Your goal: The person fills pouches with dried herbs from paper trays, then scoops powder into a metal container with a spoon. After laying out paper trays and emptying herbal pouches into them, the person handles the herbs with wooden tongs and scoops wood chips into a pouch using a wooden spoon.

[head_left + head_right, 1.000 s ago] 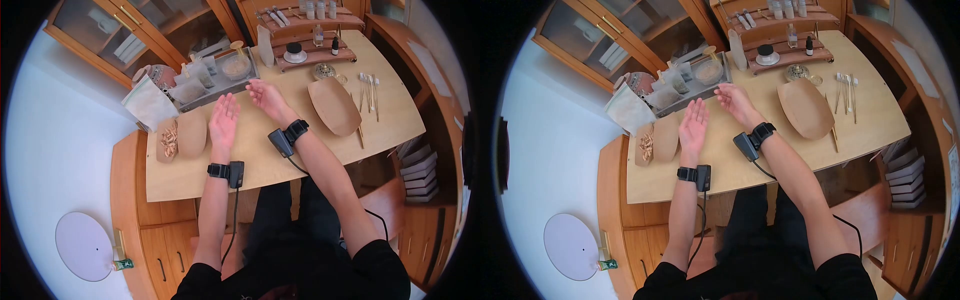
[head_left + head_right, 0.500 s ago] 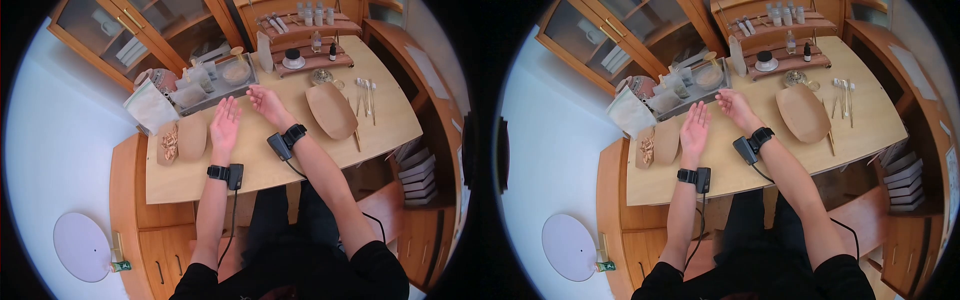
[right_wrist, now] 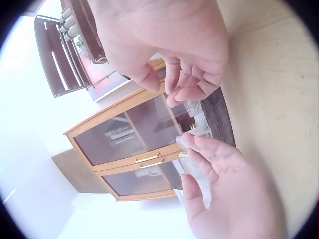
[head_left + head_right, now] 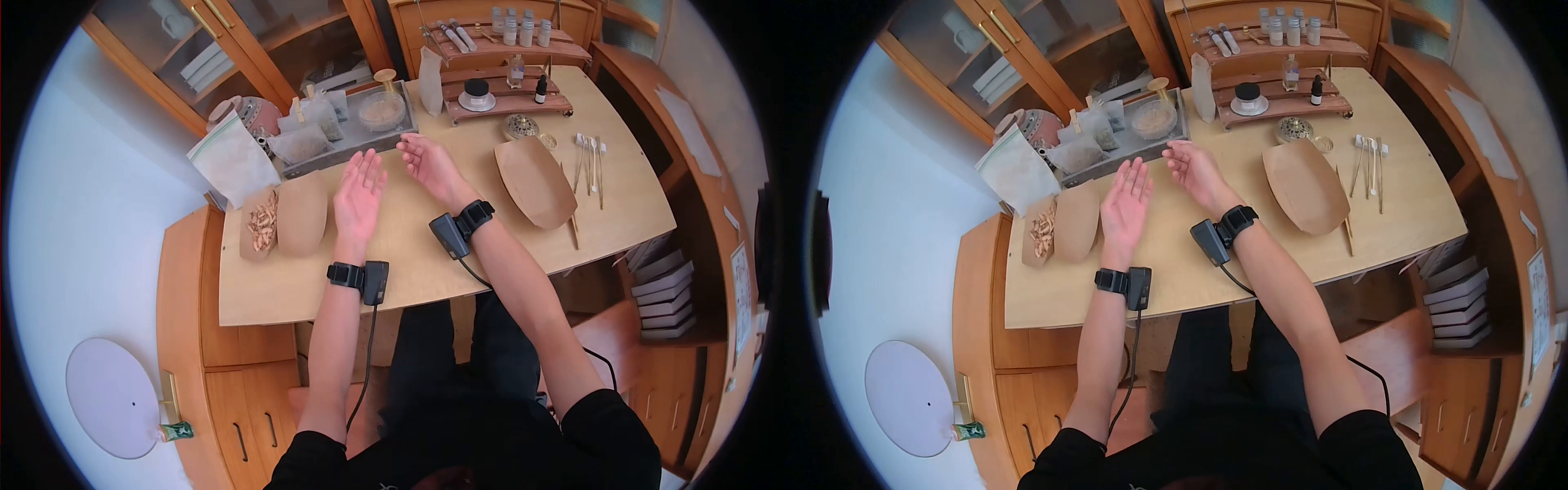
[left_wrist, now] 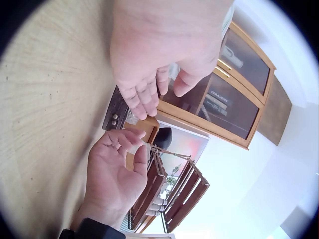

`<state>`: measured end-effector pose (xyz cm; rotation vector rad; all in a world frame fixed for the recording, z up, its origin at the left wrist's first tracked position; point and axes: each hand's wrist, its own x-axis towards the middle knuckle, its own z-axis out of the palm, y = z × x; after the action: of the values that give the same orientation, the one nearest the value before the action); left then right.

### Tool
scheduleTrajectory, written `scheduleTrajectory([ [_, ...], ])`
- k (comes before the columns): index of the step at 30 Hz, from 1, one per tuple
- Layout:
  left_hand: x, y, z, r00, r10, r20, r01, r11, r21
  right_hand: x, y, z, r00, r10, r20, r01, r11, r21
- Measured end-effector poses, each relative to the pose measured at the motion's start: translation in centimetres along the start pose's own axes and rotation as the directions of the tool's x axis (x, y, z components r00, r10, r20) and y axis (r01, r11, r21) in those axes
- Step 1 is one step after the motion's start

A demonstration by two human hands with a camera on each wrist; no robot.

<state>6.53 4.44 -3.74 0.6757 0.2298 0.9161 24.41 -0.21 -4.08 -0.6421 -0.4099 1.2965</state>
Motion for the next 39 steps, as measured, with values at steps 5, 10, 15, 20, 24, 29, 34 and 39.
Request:
scheduleTrajectory([
  [5, 0.4, 0.1, 0.0, 1.000, 0.005, 0.007, -0.005, 0.999, -0.037, -0.1, -0.5, 0.2, 1.000, -0.019, 0.006, 0.019, 0.999, -0.032],
  [10, 0.0, 0.2, -0.2, 1.000, 0.013, -0.006, -0.013, 1.000, -0.024, -1.4, -1.6, 1.6, 0.998, -0.048, 0.037, 0.050, 0.996, -0.072],
  [15, -0.1, 0.0, -0.5, 0.999, 0.053, -0.009, -0.053, 0.999, -0.010, -7.8, -7.1, 5.7, 0.918, -0.297, 0.262, 0.393, 0.605, -0.693],
  [20, -0.2, 0.4, -0.4, 0.998, 0.067, -0.006, -0.067, 0.997, -0.040, -14.3, -14.7, 2.3, 0.891, -0.340, 0.301, 0.301, -0.055, -0.952],
  [24, -0.1, 0.5, -0.4, 0.997, 0.067, 0.029, -0.065, 0.996, -0.064, -17.1, -19.6, -2.9, 0.908, -0.363, 0.210, 0.022, -0.458, -0.889],
  [29, 0.2, 0.0, -0.3, 1.000, 0.024, 0.016, -0.024, 0.999, -0.048, -18.0, -19.7, -6.1, 0.939, -0.329, -0.096, -0.285, -0.593, -0.753],
  [34, 0.0, -0.2, -0.6, 0.998, 0.020, 0.060, -0.015, 0.998, -0.068, -16.1, -18.8, -9.6, 0.958, -0.249, -0.141, -0.269, -0.615, -0.741],
  [39, 0.3, -0.2, -0.7, 1.000, 0.025, 0.001, -0.025, 0.996, -0.083, -14.5, -18.9, -8.3, 0.994, -0.109, -0.015, -0.051, -0.334, -0.941],
])
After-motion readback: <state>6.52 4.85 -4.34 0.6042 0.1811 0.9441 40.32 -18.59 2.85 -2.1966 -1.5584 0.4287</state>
